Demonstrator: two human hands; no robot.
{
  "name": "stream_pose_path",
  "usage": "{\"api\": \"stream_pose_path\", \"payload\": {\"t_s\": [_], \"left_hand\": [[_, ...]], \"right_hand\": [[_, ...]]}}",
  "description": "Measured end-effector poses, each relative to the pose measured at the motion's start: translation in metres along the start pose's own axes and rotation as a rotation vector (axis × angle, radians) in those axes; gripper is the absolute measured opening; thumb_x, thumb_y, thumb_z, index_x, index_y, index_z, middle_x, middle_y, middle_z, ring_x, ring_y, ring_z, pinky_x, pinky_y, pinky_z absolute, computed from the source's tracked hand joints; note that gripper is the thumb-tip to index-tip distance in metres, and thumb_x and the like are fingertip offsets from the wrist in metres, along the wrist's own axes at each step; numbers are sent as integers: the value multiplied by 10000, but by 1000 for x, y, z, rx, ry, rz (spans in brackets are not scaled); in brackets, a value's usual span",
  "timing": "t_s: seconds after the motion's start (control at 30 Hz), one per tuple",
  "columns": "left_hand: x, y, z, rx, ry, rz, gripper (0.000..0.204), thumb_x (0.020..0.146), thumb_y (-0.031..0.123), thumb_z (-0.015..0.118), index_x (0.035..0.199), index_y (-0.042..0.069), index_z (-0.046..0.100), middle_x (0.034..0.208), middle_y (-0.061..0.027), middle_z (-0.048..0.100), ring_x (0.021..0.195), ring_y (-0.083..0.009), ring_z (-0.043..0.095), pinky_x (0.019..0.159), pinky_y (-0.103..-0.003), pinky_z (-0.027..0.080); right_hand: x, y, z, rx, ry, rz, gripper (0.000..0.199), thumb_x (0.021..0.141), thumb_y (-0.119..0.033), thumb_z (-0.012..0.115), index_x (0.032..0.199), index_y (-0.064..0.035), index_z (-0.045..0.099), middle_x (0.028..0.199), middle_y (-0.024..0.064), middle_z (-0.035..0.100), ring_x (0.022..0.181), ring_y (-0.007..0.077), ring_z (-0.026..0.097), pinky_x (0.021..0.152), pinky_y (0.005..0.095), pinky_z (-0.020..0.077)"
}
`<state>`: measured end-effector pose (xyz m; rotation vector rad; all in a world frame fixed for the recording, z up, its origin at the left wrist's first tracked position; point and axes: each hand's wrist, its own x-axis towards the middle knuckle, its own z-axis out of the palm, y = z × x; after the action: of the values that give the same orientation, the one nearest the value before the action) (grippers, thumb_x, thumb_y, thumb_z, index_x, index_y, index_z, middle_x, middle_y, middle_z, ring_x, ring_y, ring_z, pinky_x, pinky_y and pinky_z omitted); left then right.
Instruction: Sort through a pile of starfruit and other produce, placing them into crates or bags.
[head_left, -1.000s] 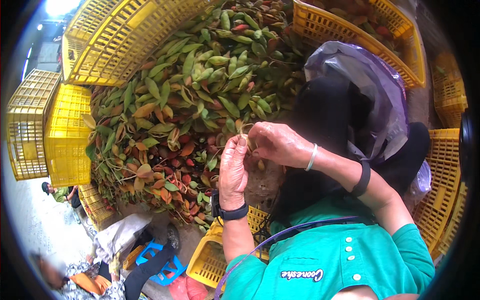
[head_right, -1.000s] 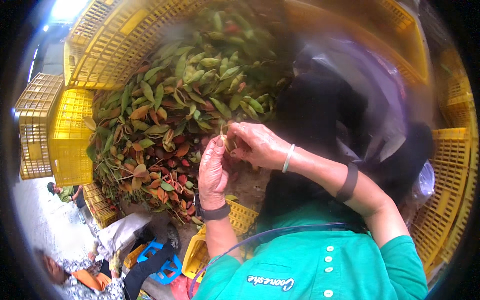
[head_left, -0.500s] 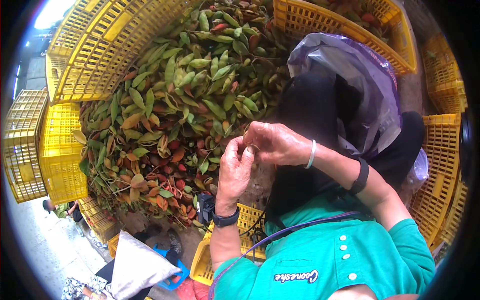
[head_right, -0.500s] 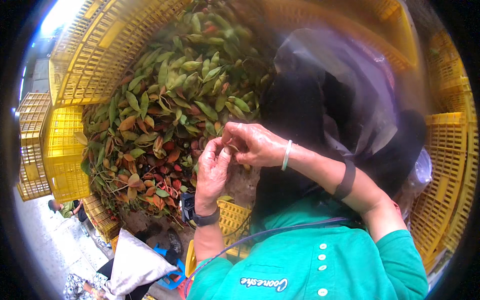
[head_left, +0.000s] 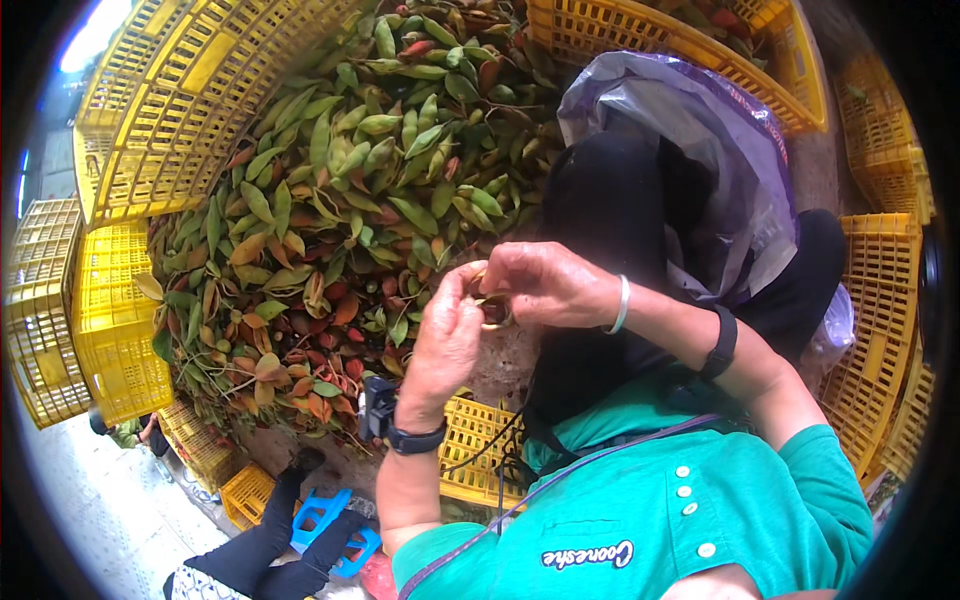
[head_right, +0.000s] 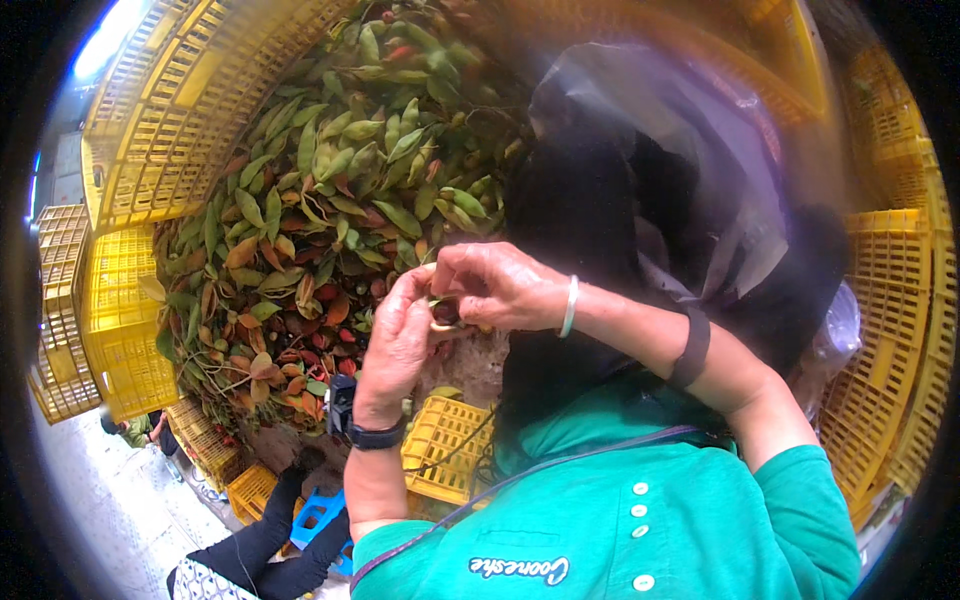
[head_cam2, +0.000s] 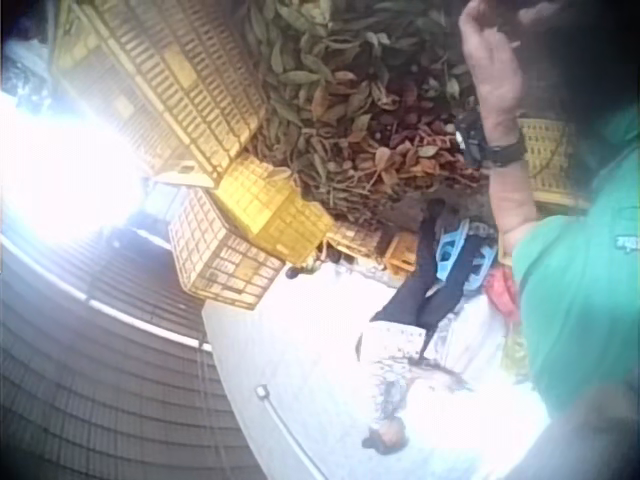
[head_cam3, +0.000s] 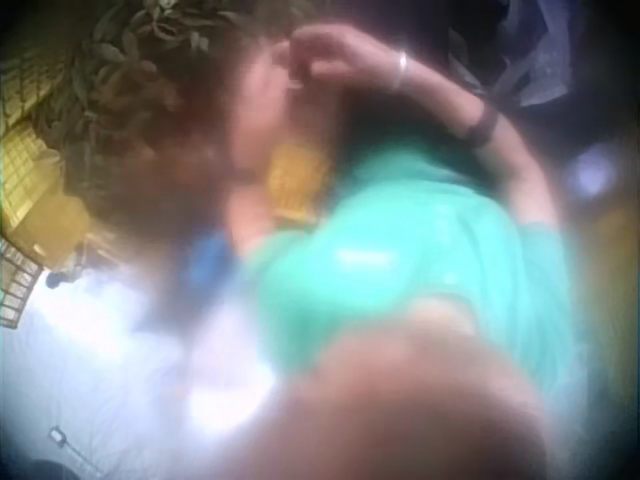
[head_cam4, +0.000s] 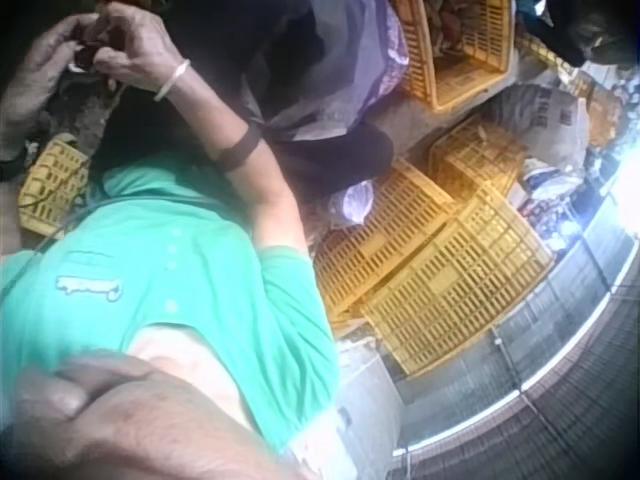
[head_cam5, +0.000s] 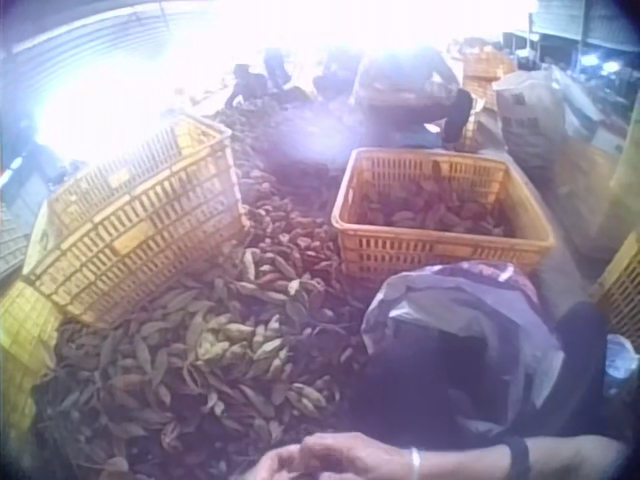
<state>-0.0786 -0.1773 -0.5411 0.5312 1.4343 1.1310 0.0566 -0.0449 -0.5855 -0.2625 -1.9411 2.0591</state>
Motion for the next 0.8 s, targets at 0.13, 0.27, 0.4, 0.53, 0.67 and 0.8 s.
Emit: {"api": "stream_pose_path", "payload": {"t_s": [0.13, 0.27, 0.4, 0.53, 0.67, 0.8], "left_hand": [[-4, 11, 3, -212, -29, -62, 343, 951, 54, 402, 1288, -9, 424, 1104, -63, 537, 925, -124, 556, 878, -279, 475], [0, 16, 14, 53, 11, -46, 285, 970, 85, 403, 1237, -5, 443, 1094, -77, 547, 928, -117, 544, 863, -266, 455], [-2, 18, 27, 406, 12, 86, 296, 980, 108, 391, 1249, -2, 450, 1111, -97, 566, 994, -136, 544, 867, -273, 443], [-10, 21, 42, -255, 52, -18, 304, 1013, 166, 407, 1260, 5, 480, 1193, -78, 547, 1122, -166, 519, 987, -306, 404], [-13, 28, 63, -194, 85, -26, 418, 1023, 193, 371, 1373, -36, 373, 1331, -121, 481, 1212, -194, 484, 1027, -321, 391], [-13, 43, 93, -240, -161, 8, 533, 1005, 268, 421, 1424, -27, 277, 1382, -141, 415, 1215, -217, 483, 1020, -347, 407]], "right_hand": [[-4, -4, -5, 210, -71, 114, 230, 821, -2, 478, 1038, 4, 554, 866, 72, 610, 830, 115, 585, 717, 291, 507], [-9, -8, -2, 288, -60, 130, 374, 838, 18, 397, 1199, 2, 491, 950, 111, 592, 828, 166, 607, 690, 317, 523], [-15, -15, 5, 84, -36, 37, 381, 842, -67, 481, 1216, 1, 491, 1020, 191, 561, 962, 300, 564, 861, 398, 466], [-28, -30, 6, -210, 14, -12, 614, 788, -256, 683, 1289, -30, 411, 1035, 190, 542, 1027, 346, 509, 854, 426, 468], [-44, -47, -7, -445, 131, -197, 296, 745, -168, 669, 958, -20, 526, 1001, 151, 538, 865, 332, 583, 743, 407, 515], [-66, -73, -35, -538, 117, -224, 279, 704, -135, 674, 905, -22, 516, 992, 142, 531, 808, 315, 585, 623, 412, 508]]}}
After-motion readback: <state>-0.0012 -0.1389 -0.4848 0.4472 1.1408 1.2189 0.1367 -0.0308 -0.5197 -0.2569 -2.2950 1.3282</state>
